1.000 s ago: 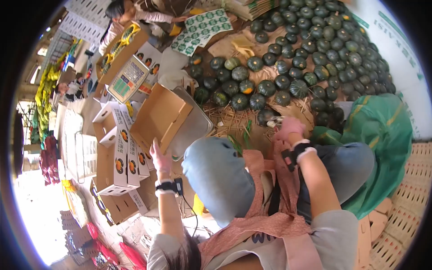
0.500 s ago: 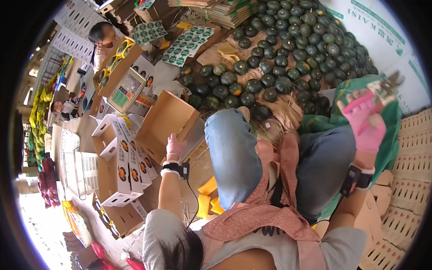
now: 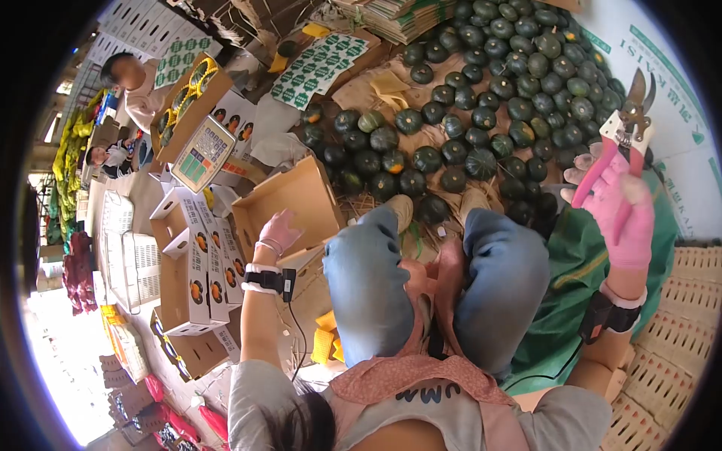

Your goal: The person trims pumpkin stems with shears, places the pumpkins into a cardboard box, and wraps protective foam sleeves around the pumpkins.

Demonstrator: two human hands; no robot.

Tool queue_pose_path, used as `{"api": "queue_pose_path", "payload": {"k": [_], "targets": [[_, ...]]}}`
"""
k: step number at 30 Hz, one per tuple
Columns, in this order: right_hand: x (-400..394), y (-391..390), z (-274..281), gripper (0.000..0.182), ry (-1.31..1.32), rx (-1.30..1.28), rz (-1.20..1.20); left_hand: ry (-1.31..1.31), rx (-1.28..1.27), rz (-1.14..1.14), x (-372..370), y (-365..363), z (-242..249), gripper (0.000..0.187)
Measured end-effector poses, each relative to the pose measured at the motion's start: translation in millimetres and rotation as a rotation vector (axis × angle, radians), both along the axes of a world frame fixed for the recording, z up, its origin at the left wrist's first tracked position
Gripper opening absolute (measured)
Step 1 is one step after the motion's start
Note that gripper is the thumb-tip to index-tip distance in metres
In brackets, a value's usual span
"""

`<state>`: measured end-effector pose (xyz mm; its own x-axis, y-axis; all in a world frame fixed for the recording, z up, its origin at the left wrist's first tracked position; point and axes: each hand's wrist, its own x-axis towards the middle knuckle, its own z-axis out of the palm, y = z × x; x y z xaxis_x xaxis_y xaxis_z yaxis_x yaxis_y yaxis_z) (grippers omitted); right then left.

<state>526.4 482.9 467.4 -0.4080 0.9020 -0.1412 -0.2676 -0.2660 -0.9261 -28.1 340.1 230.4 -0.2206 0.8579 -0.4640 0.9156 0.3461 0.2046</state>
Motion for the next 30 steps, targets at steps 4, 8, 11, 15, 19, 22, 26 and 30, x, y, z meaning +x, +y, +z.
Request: {"api": "queue_pose_path", "payload": {"k": [4, 8, 11, 15, 19, 22, 26, 30], "targets": [[-29.4, 36.7, -13.9, 0.06, -0.403, 0.129, -0.069, -0.07, -0.032, -0.115, 26.1, 59.0, -1.4, 0.068], [-38.0, 81.7, -75.8, 0.053, -0.457, 0.075, 0.061, 0.191, -0.218, 0.011, 64.7, 112.6, -23.0, 0.078], [-41.6, 108.2, -124.6, 0.052, -0.58, 0.01, 0.095, 0.217, -0.047, 0.13, 27.2, 114.6, -93.2, 0.072], [-48.2, 137.8, -188.4, 0.056, -0.542, -0.187, 0.038, 0.448, -0.125, 0.28, 23.6, 120.8, -77.9, 0.062], [-56.1, 159.9, -244.2, 0.056, -0.597, -0.086, 0.118, 0.499, 0.125, 0.067, 66.9, 161.7, -57.1, 0.068], [-81.7, 169.4, -286.6, 0.051, -0.597, 0.091, 0.179, 0.079, 0.044, 0.079, 97.6, 195.5, -112.6, 0.076], [-118.2, 151.4, -311.8, 0.051, -0.459, -0.098, 0.132, 0.009, -0.188, 0.369, 134.1, 235.6, -169.8, 0.078], [-114.5, 146.8, -307.7, 0.055, -0.44, -0.135, 0.183, -0.074, -0.134, 0.487, 128.7, 234.2, -178.0, 0.079]]}}
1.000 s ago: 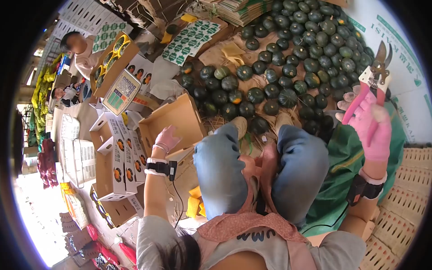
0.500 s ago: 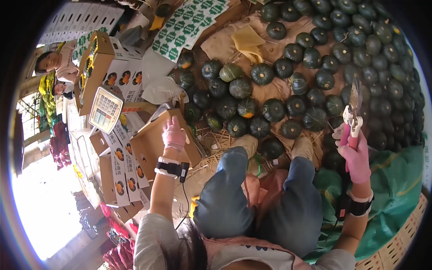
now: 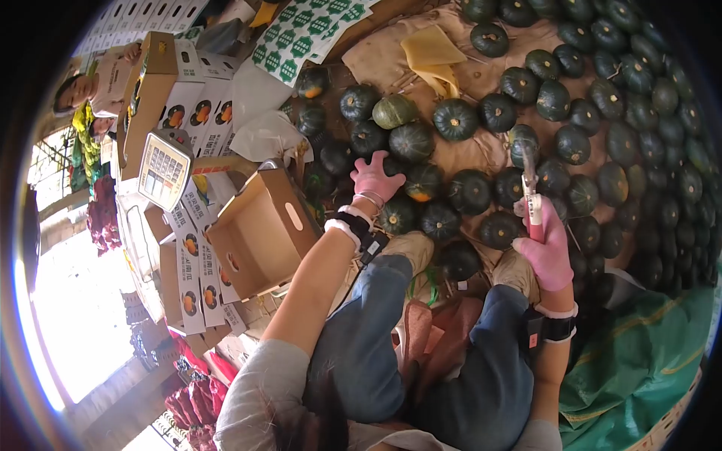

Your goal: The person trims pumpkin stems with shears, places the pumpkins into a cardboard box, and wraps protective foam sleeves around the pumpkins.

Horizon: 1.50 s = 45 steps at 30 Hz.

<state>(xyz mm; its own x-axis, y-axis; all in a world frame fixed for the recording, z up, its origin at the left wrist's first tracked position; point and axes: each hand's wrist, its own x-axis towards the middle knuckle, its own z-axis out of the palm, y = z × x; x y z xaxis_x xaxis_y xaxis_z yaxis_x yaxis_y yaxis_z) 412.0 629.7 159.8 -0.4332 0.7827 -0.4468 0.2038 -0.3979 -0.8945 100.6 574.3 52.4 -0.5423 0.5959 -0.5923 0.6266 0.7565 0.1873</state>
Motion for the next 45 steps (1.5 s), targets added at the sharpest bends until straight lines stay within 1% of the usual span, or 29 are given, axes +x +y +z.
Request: {"api": "queue_pose_path", "payload": {"k": [3, 4, 5, 7, 10, 12, 14, 16, 17, 18, 21, 22, 24, 26, 28, 29, 30, 32, 33, 36, 37, 38, 40, 41, 42, 43, 44, 45], "targets": [[9.1, -0.1, -5.7, 0.062, 0.085, -0.106, -0.13, -0.092, -0.062, -0.136, -16.4, -1.3, 4.8, 0.088], [10.1, 0.6, -7.3, 0.063, 0.121, -0.148, -0.169, -0.077, -0.08, -0.142, -16.1, 1.3, 4.8, 0.088], [7.0, 0.4, -8.0, 0.066, 0.21, -0.14, -0.192, -0.061, -0.101, -0.15, -15.1, 3.6, 4.2, 0.088], [8.6, -2.0, -8.6, 0.066, 0.243, -0.189, -0.22, 0.02, -0.125, -0.164, -6.1, 6.9, 3.5, 0.088], [15.7, 1.4, -15.6, 0.064, 0.271, -0.171, -0.215, -0.053, 0.042, -0.132, -15.9, 1.9, 9.1, 0.085], [24.1, -3.3, -17.6, 0.064, 0.301, -0.194, -0.24, -0.808, 0.53, 0.258, -38.3, -15.3, 15.1, 0.075], [26.9, -4.3, -18.7, 0.067, 0.403, -0.214, -0.244, -1.367, 0.773, 0.614, -58.6, -29.6, 25.1, 0.072], [32.6, -3.6, -33.9, 0.069, 0.512, -0.276, -0.276, -1.847, 0.799, 0.728, -74.4, -41.1, 55.1, 0.072], [33.5, -3.1, -38.3, 0.07, 0.568, -0.311, -0.285, -1.869, 0.8, 0.691, -82.6, -45.5, 64.7, 0.076], [34.4, -4.3, -42.2, 0.071, 0.612, -0.34, -0.306, -1.888, 0.844, 0.737, -87.8, -51.0, 68.8, 0.076], [35.5, -5.5, -46.2, 0.071, 0.652, -0.37, -0.306, -1.963, 1.003, 0.72, -95.0, -65.6, 90.6, 0.079], [37.9, -5.6, -48.4, 0.071, 0.657, -0.36, -0.282, -1.889, 1.088, 0.729, -99.9, -74.3, 95.4, 0.075], [37.0, -6.1, -44.1, 0.071, 0.649, -0.349, -0.282, -1.627, 1.267, 0.775, -118.8, -103.9, 92.4, 0.072], [37.3, -3.6, -44.3, 0.071, 0.696, -0.348, -0.249, -1.47, 1.402, 0.968, -146.5, -155.4, 75.5, 0.068], [34.7, -2.7, -44.9, 0.071, 0.716, -0.352, -0.207, -1.241, 1.407, 1.126, -161.7, -192.5, 84.2, 0.065], [32.2, -4.9, -45.0, 0.071, 0.691, -0.375, -0.234, -0.941, 1.351, 1.346, -157.1, -192.9, 103.3, 0.056], [31.0, -4.5, -43.3, 0.07, 0.665, -0.387, -0.253, -0.887, 1.309, 1.351, -169.0, -207.1, 95.2, 0.048], [34.0, -4.3, -44.0, 0.069, 0.662, -0.436, -0.228, -0.643, 1.203, 1.358, -174.2, -212.8, 81.8, 0.044], [36.0, -3.4, -45.1, 0.068, 0.672, -0.453, -0.215, -0.55, 1.173, 1.382, -178.9, -219.8, 67.5, 0.042], [38.9, -0.7, -46.9, 0.067, 0.717, -0.472, -0.22, -0.578, 1.198, 1.464, -174.4, -217.9, 58.7, 0.042], [37.9, 0.0, -45.3, 0.067, 0.723, -0.473, -0.241, -0.544, 1.103, 1.471, -179.3, -223.3, 57.0, 0.041], [37.6, -0.2, -43.5, 0.066, 0.726, -0.477, -0.26, -0.111, 0.996, 1.084, -178.0, -229.0, 52.0, 0.042], [35.8, 1.5, -42.2, 0.063, 0.741, -0.459, -0.257, 0.648, 0.663, 0.263, -176.1, -227.0, 47.7, 0.044], [35.5, 1.6, -42.6, 0.062, 0.736, -0.467, -0.272, 0.646, 0.76, 0.109, -155.7, -191.0, 78.9, 0.049], [35.1, 0.9, -42.9, 0.061, 0.731, -0.477, -0.287, 0.699, 0.732, -0.149, -143.8, -163.8, 100.2, 0.045], [31.7, -0.1, -41.1, 0.059, 0.727, -0.498, -0.323, 0.604, 0.703, -0.286, -132.9, -144.3, 112.9, 0.042], [27.9, -0.4, -38.4, 0.058, 0.743, -0.501, -0.313, 0.505, 0.722, -0.385, -119.1, -123.4, 121.7, 0.038], [25.0, 0.5, -38.1, 0.058, 0.769, -0.499, -0.29, 0.388, 0.745, -0.385, -113.2, -103.8, 119.5, 0.037]]}}
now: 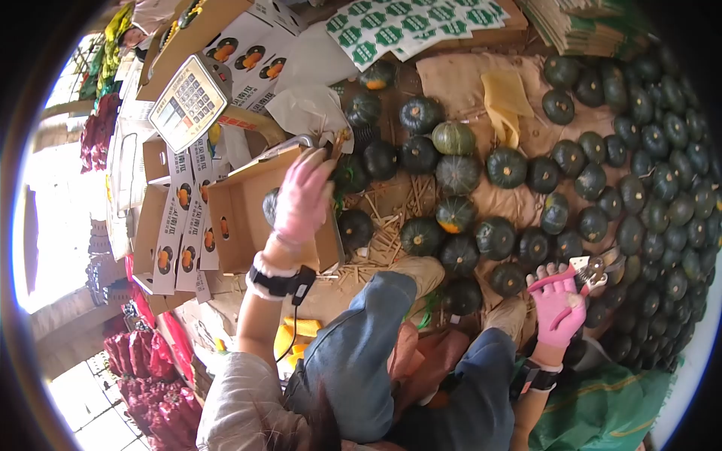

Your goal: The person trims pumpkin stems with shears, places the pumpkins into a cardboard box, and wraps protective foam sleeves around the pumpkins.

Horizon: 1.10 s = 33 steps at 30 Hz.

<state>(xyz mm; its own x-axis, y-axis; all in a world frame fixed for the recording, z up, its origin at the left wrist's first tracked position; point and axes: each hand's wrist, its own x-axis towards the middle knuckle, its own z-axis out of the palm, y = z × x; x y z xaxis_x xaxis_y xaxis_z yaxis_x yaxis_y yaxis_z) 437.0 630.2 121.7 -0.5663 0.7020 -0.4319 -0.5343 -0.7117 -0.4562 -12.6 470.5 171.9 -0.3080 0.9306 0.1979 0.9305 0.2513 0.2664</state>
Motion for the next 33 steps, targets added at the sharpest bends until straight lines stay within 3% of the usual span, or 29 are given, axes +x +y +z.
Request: {"api": "queue_pose_path", "payload": {"k": [3, 7, 9, 11, 16, 19, 22, 25, 27, 28, 29, 31, 33], "targets": [[-2.5, 1.0, 4.7, 0.059, -0.003, 0.019, -0.007, -0.19, -0.05, 0.053, -6.3, 43.7, -41.8, 0.048], [7.2, 0.1, 0.9, 0.061, -0.085, 0.021, -0.053, -0.348, -0.376, 0.371, -42.8, 97.4, -98.5, 0.069], [10.6, 1.4, 0.1, 0.061, -0.056, 0.035, -0.045, -0.215, -0.198, 0.369, -66.0, 114.7, -133.1, 0.078], [9.9, 3.1, 1.3, 0.061, -0.069, -0.014, -0.09, -0.171, -0.103, 0.332, -77.6, 126.3, -141.3, 0.083], [5.1, 1.2, -3.7, 0.061, -0.226, -0.021, -0.124, -0.505, -0.282, 0.647, -72.4, 147.5, -141.4, 0.091], [-0.3, -1.8, 0.3, 0.063, -0.32, 0.012, -0.092, -0.445, -0.432, 0.697, -67.8, 157.6, -126.7, 0.089], [-11.2, 1.0, 8.9, 0.065, -0.366, 0.091, -0.079, -0.405, -0.395, 0.77, -55.6, 166.9, -117.7, 0.084], [-11.1, -0.8, 3.6, 0.064, -0.504, 0.235, -0.082, -1.082, 0.378, 0.383, -34.7, 166.1, -122.7, 0.075], [-31.6, -4.0, 18.2, 0.06, -0.517, 0.267, -0.061, -1.626, 0.483, 0.492, 14.2, 164.9, -58.7, 0.059], [-32.3, -6.1, 13.3, 0.06, -0.482, 0.269, -0.032, -1.847, 0.702, 0.253, 33.4, 161.4, -58.4, 0.058], [-36.9, -4.5, 15.6, 0.06, -0.446, 0.277, 0.002, -2.177, 0.671, 0.127, 46.8, 152.1, -49.6, 0.062], [-45.8, -7.7, 22.6, 0.058, -0.493, 0.277, -0.007, -2.477, 0.626, -0.01, 71.6, 141.7, -33.9, 0.055], [-43.7, -11.4, 22.6, 0.058, -0.626, 0.332, 0.069, -2.491, 0.464, 0.265, 80.0, 143.4, -51.4, 0.046]]}}
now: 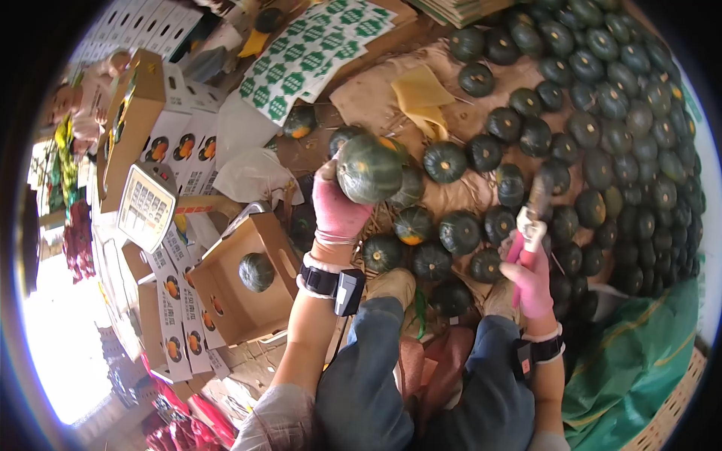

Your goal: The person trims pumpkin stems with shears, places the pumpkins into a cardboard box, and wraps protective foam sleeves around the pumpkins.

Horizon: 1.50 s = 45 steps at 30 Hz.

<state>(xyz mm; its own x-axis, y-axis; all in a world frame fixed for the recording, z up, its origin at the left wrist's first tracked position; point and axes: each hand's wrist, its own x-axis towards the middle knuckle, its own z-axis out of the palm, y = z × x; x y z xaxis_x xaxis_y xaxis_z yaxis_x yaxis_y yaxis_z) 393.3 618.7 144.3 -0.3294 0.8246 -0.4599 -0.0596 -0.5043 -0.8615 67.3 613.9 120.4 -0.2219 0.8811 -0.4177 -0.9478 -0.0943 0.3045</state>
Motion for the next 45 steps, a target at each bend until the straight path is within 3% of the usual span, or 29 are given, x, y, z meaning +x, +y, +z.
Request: {"api": "queue_pose_path", "payload": {"k": [1, 2, 4, 5, 6, 8, 9, 13, 23, 27, 30, 32, 33, 36, 37, 41, 45], "targets": [[-3.7, 0.4, 7.4, 0.058, -0.209, 0.123, 0.064, -0.015, 0.022, -0.069, 11.4, -2.2, 12.5, 0.039], [-2.2, 3.3, 15.0, 0.059, -0.48, 0.379, 0.242, -0.004, -0.079, -0.11, 20.0, -3.6, 11.3, 0.048], [-7.2, -0.7, 11.7, 0.055, -0.679, 0.79, 0.235, -0.441, 0.136, -0.353, 33.3, -14.9, -0.1, 0.061], [-9.5, 0.6, 16.7, 0.052, -0.776, 0.867, 0.276, -0.598, 0.124, -0.325, 44.0, -16.8, -0.3, 0.069], [-11.7, 1.1, 18.8, 0.048, -0.833, 0.869, 0.292, -0.394, 0.024, -0.39, 53.8, -19.8, 1.0, 0.066], [-10.7, 6.3, 24.4, 0.046, -1.044, 0.992, 0.352, -0.268, -0.036, -0.317, 66.6, -20.8, -7.5, 0.066], [-11.9, 9.8, 26.8, 0.046, -1.112, 1.068, 0.348, -0.287, -0.087, -0.4, 69.2, -20.0, -12.5, 0.066], [-7.5, 14.6, 33.3, 0.051, -1.157, 1.094, 0.371, -0.538, 0.031, -0.476, 89.2, -22.1, -23.5, 0.072], [9.0, 15.6, 37.9, 0.054, -1.217, 1.081, 0.409, -0.478, -0.078, -0.545, 103.8, -22.6, -22.3, 0.086], [11.4, 18.0, 43.2, 0.04, -1.215, 1.061, 0.48, -0.535, -0.139, -0.642, 102.7, -26.9, -26.4, 0.091], [16.0, 9.9, 20.4, 0.022, -1.088, 1.026, 0.426, -0.532, -0.082, -0.659, 97.6, -30.5, -34.8, 0.079], [14.6, -1.5, 11.7, 0.025, -1.022, 0.823, 0.397, -0.462, -0.088, -0.595, 92.1, -32.7, -49.7, 0.07], [13.3, -3.1, 9.9, 0.031, -0.964, 0.823, 0.371, -0.269, -0.121, -0.637, 87.6, -30.9, -46.9, 0.063], [23.2, -0.5, 1.3, 0.047, -0.832, 0.592, 0.226, 0.071, -0.044, -0.452, 51.5, -40.4, -6.8, 0.06], [29.6, 1.1, -0.6, 0.048, -0.818, 0.609, 0.179, 0.202, 0.098, -0.434, 27.4, -42.2, 10.1, 0.063], [42.9, 11.3, 1.7, 0.048, -0.656, 0.385, 0.061, 0.717, -0.194, 0.055, -49.1, -102.7, 55.8, 0.07], [40.9, 7.9, -6.0, 0.049, -0.576, 0.395, 0.125, 1.291, -0.568, 0.396, -120.8, -172.9, 35.7, 0.066]]}}
